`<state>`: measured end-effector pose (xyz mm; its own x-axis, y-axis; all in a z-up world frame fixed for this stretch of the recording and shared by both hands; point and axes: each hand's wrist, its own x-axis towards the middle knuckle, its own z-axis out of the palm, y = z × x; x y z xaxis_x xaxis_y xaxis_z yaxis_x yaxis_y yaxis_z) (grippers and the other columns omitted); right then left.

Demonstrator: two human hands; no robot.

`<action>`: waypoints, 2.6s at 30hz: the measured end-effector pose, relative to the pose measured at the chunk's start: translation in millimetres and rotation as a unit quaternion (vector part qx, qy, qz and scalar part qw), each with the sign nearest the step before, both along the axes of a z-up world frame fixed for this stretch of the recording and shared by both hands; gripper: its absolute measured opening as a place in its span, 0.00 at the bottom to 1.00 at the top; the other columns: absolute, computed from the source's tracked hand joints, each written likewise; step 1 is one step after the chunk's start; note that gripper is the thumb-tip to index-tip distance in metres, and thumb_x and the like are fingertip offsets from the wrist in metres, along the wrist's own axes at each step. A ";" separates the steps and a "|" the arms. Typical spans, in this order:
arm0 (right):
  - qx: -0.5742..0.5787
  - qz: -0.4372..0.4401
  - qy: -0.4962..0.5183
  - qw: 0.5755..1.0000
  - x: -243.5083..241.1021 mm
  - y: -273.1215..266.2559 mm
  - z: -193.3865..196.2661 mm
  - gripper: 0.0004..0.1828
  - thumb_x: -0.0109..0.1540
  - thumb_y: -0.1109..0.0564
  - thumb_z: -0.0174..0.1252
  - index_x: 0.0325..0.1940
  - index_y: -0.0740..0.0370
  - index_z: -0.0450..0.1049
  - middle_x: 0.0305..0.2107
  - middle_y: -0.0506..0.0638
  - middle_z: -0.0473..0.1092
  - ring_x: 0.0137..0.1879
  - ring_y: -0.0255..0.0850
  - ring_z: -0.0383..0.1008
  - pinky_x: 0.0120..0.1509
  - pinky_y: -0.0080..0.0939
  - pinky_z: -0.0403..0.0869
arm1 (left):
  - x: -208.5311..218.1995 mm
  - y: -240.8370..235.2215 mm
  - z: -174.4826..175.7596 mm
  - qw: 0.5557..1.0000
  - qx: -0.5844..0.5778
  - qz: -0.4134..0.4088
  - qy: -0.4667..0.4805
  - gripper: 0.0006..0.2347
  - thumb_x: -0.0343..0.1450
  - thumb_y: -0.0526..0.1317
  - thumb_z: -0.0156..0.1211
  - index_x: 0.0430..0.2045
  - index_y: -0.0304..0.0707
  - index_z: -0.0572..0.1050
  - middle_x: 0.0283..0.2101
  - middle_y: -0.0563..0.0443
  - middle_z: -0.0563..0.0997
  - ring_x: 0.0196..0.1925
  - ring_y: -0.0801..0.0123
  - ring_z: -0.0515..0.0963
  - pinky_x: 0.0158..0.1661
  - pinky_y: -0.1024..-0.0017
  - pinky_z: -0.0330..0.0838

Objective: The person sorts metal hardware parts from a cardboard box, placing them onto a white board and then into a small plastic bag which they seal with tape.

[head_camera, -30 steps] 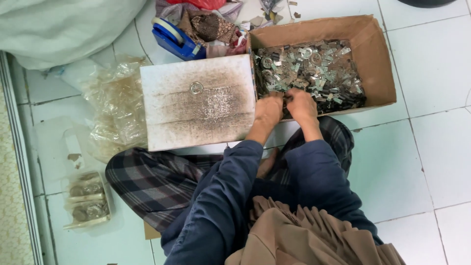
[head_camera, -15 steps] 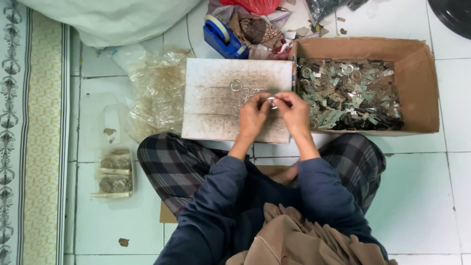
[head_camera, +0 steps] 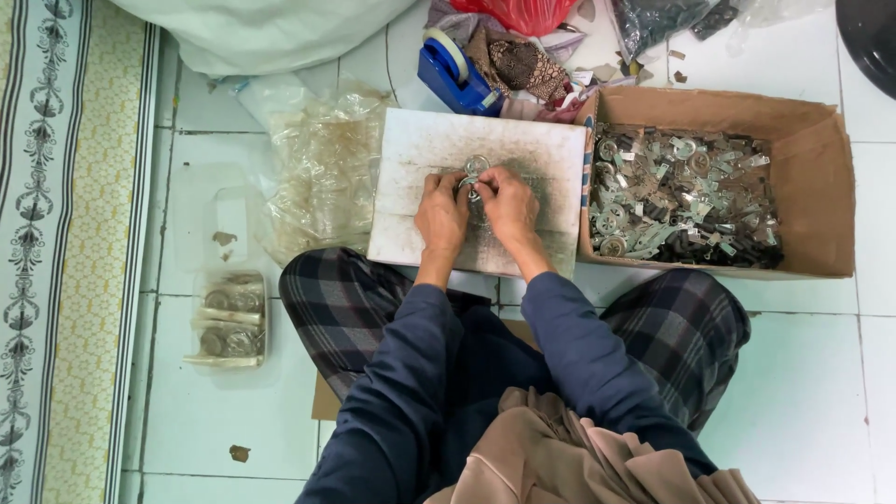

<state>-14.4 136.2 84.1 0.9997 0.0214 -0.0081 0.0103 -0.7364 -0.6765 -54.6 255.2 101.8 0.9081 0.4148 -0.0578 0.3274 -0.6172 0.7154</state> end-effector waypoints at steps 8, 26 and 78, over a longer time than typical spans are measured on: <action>0.081 0.032 -0.015 0.996 2.0 -15.3 -8.2 0.11 0.61 0.41 0.67 0.42 0.43 0.78 0.30 0.45 0.78 0.40 0.48 0.81 0.43 0.50 0.77 | -1.2 -4.3 0.8 0.999 0.015 0.015 -0.038 0.07 0.72 0.46 0.63 0.42 0.57 0.77 0.43 0.54 0.74 0.48 0.47 0.82 0.47 0.48 0.79; 0.045 -0.111 0.111 0.987 16.5 -260.3 -58.8 0.17 0.63 0.51 0.65 0.57 0.44 0.80 0.37 0.54 0.76 0.41 0.51 0.80 0.36 0.52 0.81 | 58.6 -258.8 -154.1 0.866 0.344 -0.357 -0.065 0.02 0.66 0.38 0.63 0.29 0.46 0.80 0.33 0.53 0.79 0.43 0.60 0.80 0.36 0.61 0.80; 0.043 0.025 0.051 0.997 -19.7 -4.5 10.2 0.09 0.60 0.45 0.67 0.45 0.37 0.81 0.34 0.39 0.80 0.46 0.42 0.81 0.51 0.47 0.77 | -55.2 20.1 34.8 0.995 0.003 -0.063 0.076 0.07 0.72 0.38 0.60 0.42 0.42 0.81 0.38 0.44 0.83 0.44 0.45 0.84 0.45 0.46 0.78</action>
